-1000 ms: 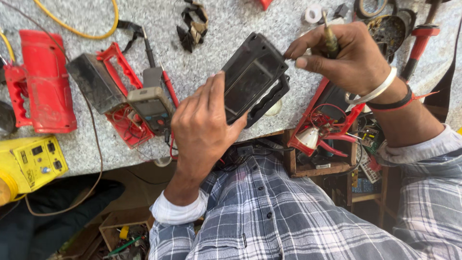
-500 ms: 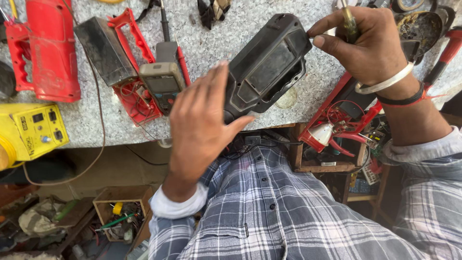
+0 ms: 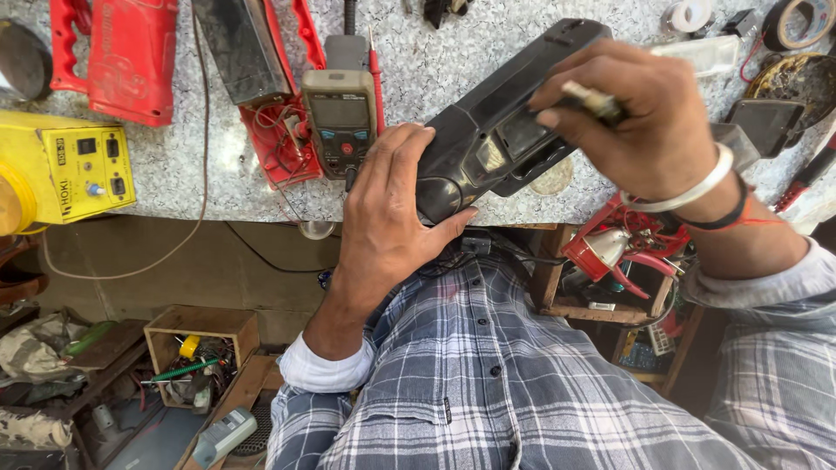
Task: The person disassembles a black handheld device using a screwdriver, removes the back cover, and manipulates internal components. They then reassemble the device and test it by turning it on, confirming the light functions.
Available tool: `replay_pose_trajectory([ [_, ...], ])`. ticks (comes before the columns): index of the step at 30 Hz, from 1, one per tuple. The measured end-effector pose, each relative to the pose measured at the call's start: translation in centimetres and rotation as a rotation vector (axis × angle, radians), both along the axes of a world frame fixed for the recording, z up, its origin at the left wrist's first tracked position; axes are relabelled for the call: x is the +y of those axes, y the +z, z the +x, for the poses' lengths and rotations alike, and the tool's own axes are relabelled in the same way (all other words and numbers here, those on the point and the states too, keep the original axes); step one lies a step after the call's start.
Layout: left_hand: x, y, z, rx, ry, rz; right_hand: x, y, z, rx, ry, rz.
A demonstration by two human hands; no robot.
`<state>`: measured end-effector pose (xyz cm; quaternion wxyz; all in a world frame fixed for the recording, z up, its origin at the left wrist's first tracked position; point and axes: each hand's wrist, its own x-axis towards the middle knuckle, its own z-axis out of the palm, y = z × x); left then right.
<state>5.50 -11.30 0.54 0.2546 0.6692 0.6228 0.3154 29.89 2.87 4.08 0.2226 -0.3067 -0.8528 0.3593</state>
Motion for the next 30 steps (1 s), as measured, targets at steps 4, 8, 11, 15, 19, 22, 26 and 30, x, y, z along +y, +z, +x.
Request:
replay_pose_trajectory([
  [4,0.0,0.1,-0.2,-0.009,-0.009,0.024,-0.4,-0.4,-1.3,0.047,0.059,0.021],
  [8,-0.1,0.2,-0.4,-0.008,-0.012,0.030,-0.6,-0.7,-1.6,0.024,0.041,-0.009],
  [11,0.0,0.3,-0.5,-0.023,-0.019,0.023,-1.0,-1.1,-1.8,0.024,0.037,-0.017],
  [15,0.8,0.5,-0.3,0.039,-0.029,-0.018,-1.2,-1.7,-2.0,0.024,0.065,0.068],
  [19,2.1,1.0,0.1,0.080,-0.027,-0.095,-0.7,-1.7,-2.2,-0.037,0.069,0.130],
  [22,3.1,1.7,-0.3,0.124,-0.055,-0.119,-0.2,-1.6,-2.4,-0.023,0.077,0.104],
  [26,4.0,2.4,-0.3,0.150,-0.082,-0.220,-0.1,-1.5,-2.9,-0.049,0.089,0.119],
  [30,4.1,2.4,-0.2,0.133,-0.085,-0.197,-0.1,-1.7,-3.2,-0.057,0.070,0.111],
])
